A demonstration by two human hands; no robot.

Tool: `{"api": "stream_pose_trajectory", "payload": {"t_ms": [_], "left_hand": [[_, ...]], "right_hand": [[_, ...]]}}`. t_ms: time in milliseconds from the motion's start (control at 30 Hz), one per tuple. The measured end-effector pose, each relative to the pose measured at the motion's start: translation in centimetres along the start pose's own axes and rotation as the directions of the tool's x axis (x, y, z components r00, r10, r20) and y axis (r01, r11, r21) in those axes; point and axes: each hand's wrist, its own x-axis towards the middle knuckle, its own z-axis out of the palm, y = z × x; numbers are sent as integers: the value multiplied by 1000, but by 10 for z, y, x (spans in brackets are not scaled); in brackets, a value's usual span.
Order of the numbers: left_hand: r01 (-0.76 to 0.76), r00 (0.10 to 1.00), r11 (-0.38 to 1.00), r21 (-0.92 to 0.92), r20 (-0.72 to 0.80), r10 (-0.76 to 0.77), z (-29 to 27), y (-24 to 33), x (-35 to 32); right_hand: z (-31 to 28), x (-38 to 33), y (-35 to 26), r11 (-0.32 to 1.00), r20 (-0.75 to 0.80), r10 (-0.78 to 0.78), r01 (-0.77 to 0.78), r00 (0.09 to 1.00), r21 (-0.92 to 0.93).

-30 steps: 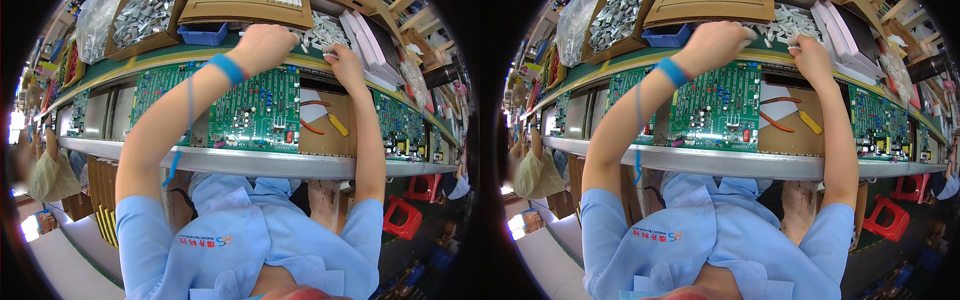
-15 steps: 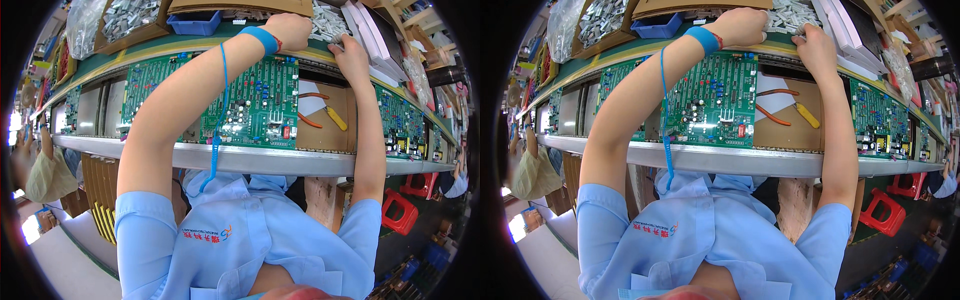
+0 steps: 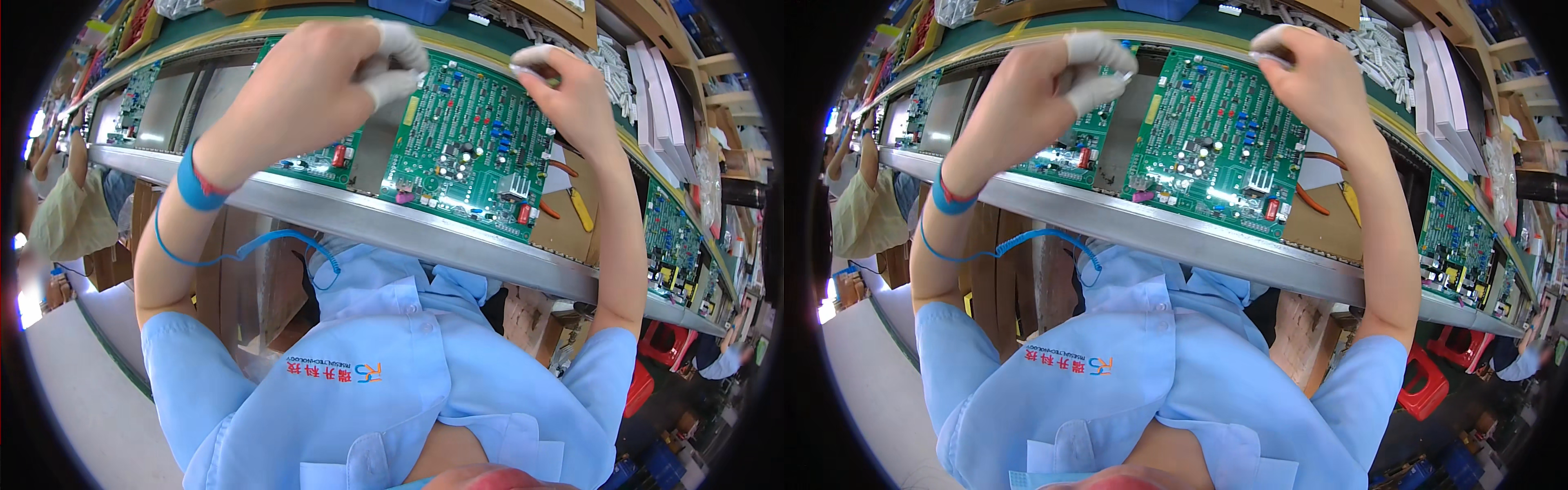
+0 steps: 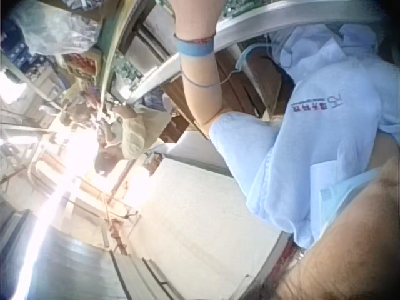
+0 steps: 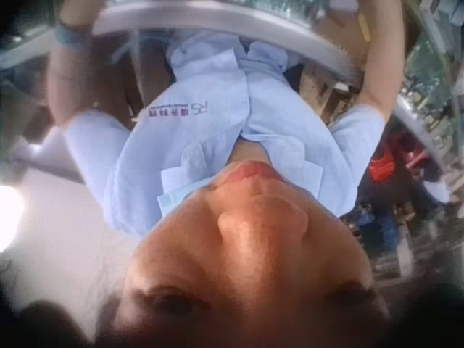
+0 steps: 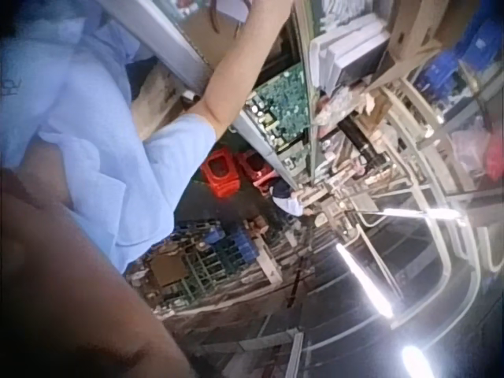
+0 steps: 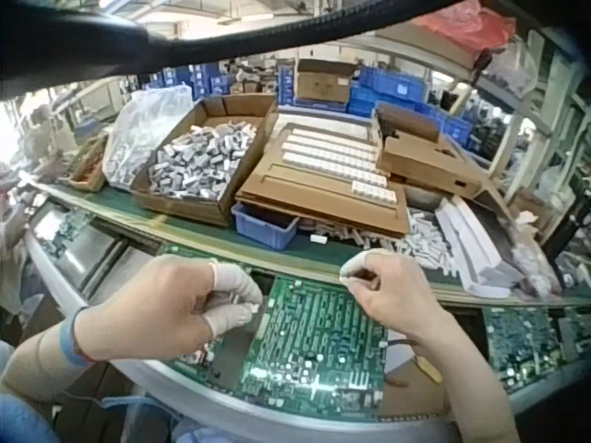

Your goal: Insert electronic components into a printed circuit board on an assembly line.

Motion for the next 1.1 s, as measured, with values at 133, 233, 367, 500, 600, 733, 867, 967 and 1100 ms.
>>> {"api": "stream_pose_trajectory", "payload": {"t_ms": [133, 233, 367, 500, 600, 733, 867, 967, 1100], "left_hand": [[452, 887, 889, -70, 140, -440, -1, 9, -43], [437, 898, 877, -199, 139, -416, 1, 0, -61], [505, 863, 820, -269, 140, -485, 6, -6, -69], [490, 869, 819, -298, 97, -485, 13, -7, -69], [513, 857, 798, -316, 132, -498, 16, -4, -71], [438, 898, 858, -270, 177, -403, 19, -8, -77], [468, 883, 835, -290, 194, -427, 20, -1, -76], [520, 854, 784, -338, 209, -476, 21, 7, -75], [550, 835, 759, -348, 221, -504, 25, 10, -75]], "right_hand": [[28, 33, -12, 961, 139, -85, 118, 987, -249], [33, 41, -20, 955, 250, -70, 137, 966, -262], [37, 45, -29, 935, 320, -31, 140, 947, -324], [38, 46, -31, 919, 326, -76, 194, 942, -344], [40, 43, -31, 885, 304, -144, 260, 942, -387], [40, 44, -30, 863, 320, -163, 292, 933, -412], [35, 46, -33, 852, 362, -123, 285, 924, -440], [37, 45, -34, 853, 342, -125, 277, 931, -442], [36, 45, -31, 850, 358, -106, 271, 928, -451]]}}
